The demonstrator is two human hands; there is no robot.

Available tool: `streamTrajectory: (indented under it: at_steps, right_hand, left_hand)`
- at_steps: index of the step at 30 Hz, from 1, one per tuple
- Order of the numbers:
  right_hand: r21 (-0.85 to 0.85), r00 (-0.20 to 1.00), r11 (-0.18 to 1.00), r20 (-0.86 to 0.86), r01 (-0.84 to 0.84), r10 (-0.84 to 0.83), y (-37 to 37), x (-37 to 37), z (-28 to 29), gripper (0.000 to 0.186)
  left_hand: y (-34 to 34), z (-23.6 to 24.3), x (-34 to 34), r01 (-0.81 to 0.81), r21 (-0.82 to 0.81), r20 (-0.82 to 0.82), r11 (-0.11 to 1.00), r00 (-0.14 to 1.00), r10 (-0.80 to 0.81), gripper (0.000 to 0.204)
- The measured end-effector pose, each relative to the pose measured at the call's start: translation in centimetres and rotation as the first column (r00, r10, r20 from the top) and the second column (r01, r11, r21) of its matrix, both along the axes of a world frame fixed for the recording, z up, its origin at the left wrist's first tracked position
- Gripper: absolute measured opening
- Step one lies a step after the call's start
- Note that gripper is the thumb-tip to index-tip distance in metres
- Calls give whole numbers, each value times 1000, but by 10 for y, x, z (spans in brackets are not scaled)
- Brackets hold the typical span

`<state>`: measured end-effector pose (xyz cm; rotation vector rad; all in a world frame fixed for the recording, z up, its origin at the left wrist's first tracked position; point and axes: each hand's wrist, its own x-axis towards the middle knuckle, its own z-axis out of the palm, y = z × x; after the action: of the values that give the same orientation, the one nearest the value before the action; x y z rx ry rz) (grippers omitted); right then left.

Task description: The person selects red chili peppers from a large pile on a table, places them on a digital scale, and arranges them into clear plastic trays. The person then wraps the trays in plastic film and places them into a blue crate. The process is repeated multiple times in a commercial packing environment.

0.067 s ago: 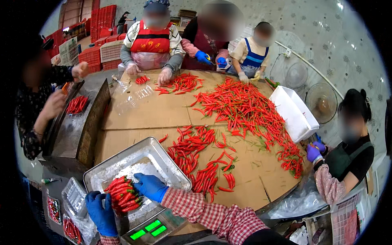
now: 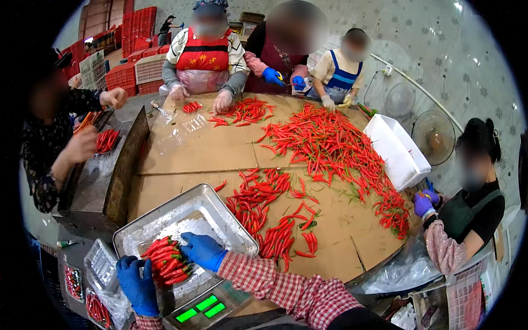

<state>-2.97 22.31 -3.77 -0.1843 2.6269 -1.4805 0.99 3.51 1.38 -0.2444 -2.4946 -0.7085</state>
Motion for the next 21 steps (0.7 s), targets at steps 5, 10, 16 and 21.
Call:
streamTrajectory:
  at_steps: [5, 10, 16, 21]
  right_hand:
    - [114, 1000, 993, 18, -23, 22, 1, -3, 6, 39]
    - [48, 996, 998, 90, -33, 28, 0, -6, 7, 39]
    - [-162, 999, 987, -33, -16, 11, 3, -8, -20, 29]
    - [-270, 982, 963, 185, 4, 48, 5, -1, -8, 42]
  left_hand:
    - [-2, -12, -6, 67, 46, -27, 997, 997, -65, 10]
    - [-2, -11, -7, 14, 143, 48, 990, 999, -21, 11]
    - [-13, -23, -8, 39, 75, 81, 996, 996, -45, 16]
    - [-36, -30, 20, -106, 334, 185, 937, 982, 45, 29]
